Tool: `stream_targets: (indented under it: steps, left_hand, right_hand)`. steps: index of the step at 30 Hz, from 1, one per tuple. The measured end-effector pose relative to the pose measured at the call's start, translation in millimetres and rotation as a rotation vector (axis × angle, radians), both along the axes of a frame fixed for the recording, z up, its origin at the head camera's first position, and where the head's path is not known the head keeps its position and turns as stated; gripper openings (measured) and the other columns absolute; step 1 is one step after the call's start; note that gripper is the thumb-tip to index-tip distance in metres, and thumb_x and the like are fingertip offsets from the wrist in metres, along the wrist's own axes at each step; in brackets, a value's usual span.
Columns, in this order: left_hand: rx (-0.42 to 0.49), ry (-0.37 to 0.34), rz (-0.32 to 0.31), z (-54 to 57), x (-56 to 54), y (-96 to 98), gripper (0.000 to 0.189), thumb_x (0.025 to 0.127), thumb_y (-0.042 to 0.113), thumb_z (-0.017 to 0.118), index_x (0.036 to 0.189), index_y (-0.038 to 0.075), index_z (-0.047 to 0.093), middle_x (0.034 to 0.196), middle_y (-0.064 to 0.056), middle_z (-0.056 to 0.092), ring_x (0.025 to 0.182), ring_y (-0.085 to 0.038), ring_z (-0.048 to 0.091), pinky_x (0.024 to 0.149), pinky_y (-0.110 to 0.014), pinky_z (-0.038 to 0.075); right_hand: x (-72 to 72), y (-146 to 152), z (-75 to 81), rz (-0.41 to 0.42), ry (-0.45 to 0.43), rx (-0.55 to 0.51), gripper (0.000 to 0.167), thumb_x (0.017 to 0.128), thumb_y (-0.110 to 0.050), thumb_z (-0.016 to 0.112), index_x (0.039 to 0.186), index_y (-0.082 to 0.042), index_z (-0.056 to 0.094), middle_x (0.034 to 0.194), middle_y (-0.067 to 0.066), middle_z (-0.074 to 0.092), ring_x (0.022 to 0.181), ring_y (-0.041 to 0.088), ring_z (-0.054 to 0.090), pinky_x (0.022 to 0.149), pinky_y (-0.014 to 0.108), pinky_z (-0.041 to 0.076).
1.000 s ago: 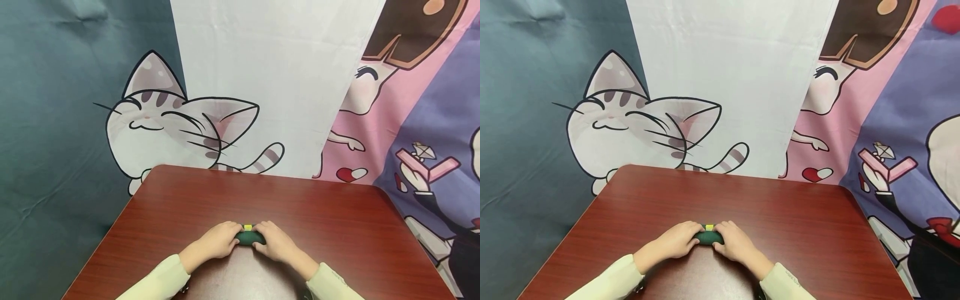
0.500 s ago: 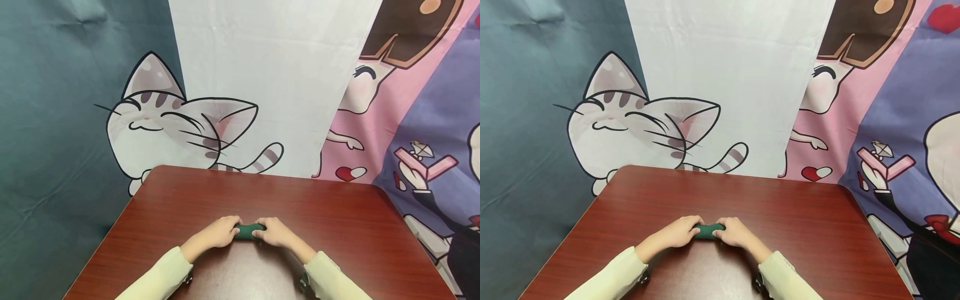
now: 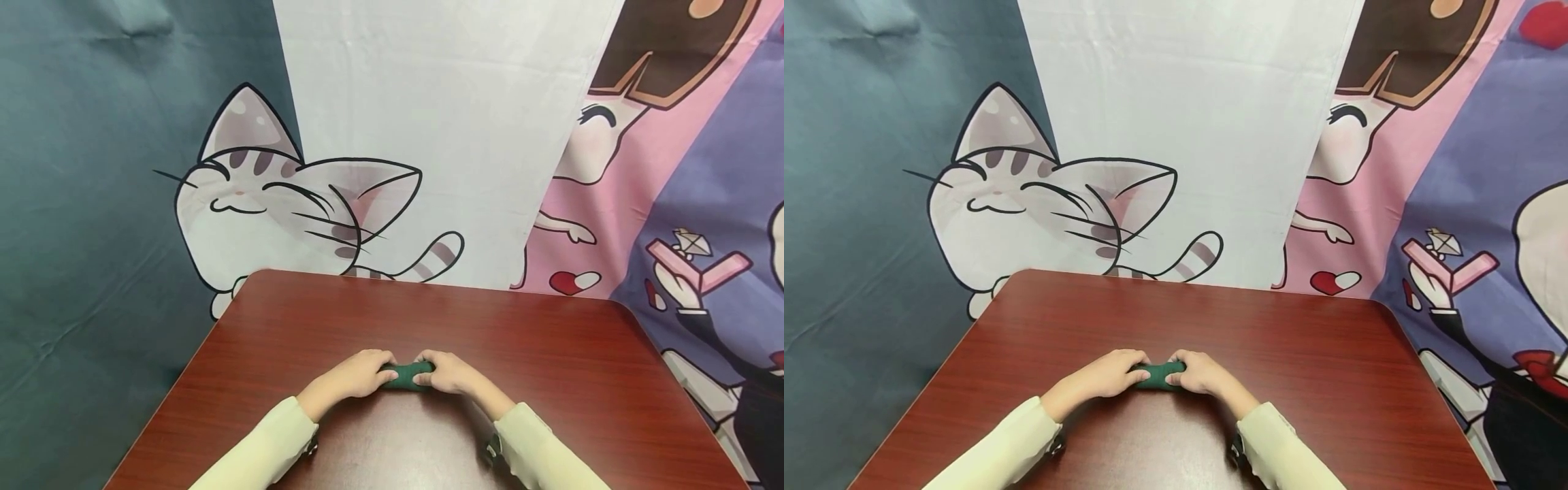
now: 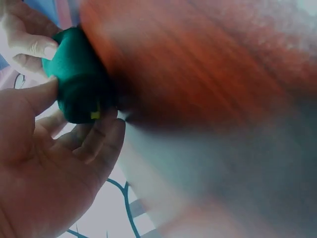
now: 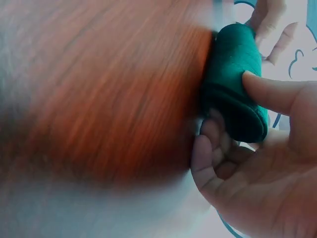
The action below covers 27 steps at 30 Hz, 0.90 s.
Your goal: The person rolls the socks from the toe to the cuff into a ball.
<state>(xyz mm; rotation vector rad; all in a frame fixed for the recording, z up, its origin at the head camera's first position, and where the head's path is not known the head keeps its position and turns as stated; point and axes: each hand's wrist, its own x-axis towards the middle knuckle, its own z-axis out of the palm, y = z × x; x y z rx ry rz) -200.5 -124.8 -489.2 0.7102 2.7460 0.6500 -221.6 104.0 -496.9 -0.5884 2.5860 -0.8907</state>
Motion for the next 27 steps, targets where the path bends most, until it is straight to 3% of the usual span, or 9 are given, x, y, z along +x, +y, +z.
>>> stream_targets:
  steps: [9, 16, 21, 25, 27]
  left_hand:
    - [-0.074, 0.005, -0.012, -1.3, -11.9, 8.0, 0.025, 0.102, 0.028, 0.060, 0.118, 0.010, 0.068, 0.113, -0.004, 0.069, 0.110, -0.021, 0.064, 0.097, -0.038, 0.051]
    - [-0.050, -0.061, 0.009, -1.5, -15.3, 4.0, 0.035, 0.101, 0.033, 0.062, 0.125, 0.008, 0.067, 0.119, -0.006, 0.066, 0.118, -0.025, 0.058, 0.101, -0.043, 0.047]
    - [-0.094, -0.073, 0.012, 2.7, -16.2, -0.1, 0.050, 0.096, 0.047, 0.065, 0.125, 0.006, 0.068, 0.110, -0.002, 0.061, 0.106, -0.021, 0.053, 0.093, -0.039, 0.047]
    - [-0.124, -0.069, -0.013, 8.1, -18.1, 2.0, 0.048, 0.094, 0.048, 0.068, 0.115, 0.005, 0.070, 0.101, -0.002, 0.060, 0.097, -0.019, 0.052, 0.085, -0.035, 0.047]
    - [-0.133, -0.092, -0.002, 9.7, -21.0, 3.6, 0.044, 0.093, 0.046, 0.070, 0.111, 0.005, 0.070, 0.100, -0.002, 0.060, 0.098, -0.020, 0.052, 0.087, -0.035, 0.047]
  right_hand:
    - [-0.3, 2, -2.8, -0.056, 0.031, -0.059, 0.033, 0.094, -0.038, 0.071, 0.117, -0.015, 0.069, 0.115, 0.006, 0.067, 0.096, 0.020, 0.058, 0.082, 0.041, 0.048]
    - [-5.9, -3, -2.8, -0.078, 0.042, 0.005, 0.035, 0.091, -0.035, 0.076, 0.114, -0.009, 0.072, 0.109, 0.008, 0.071, 0.099, 0.024, 0.064, 0.087, 0.046, 0.052]
    - [-9.9, -6, -1.2, -0.089, 0.040, 0.047, 0.032, 0.089, -0.035, 0.078, 0.110, -0.011, 0.073, 0.104, 0.007, 0.072, 0.099, 0.025, 0.065, 0.090, 0.047, 0.052]
    - [-10.4, -7, -1.9, -0.092, 0.036, 0.062, 0.033, 0.089, -0.035, 0.078, 0.110, -0.011, 0.073, 0.103, 0.007, 0.072, 0.098, 0.025, 0.065, 0.089, 0.047, 0.052]
    - [-10.4, -8, -2.7, -0.085, 0.035, 0.059, 0.033, 0.089, -0.035, 0.078, 0.110, -0.011, 0.072, 0.105, 0.007, 0.072, 0.099, 0.025, 0.065, 0.090, 0.047, 0.052]
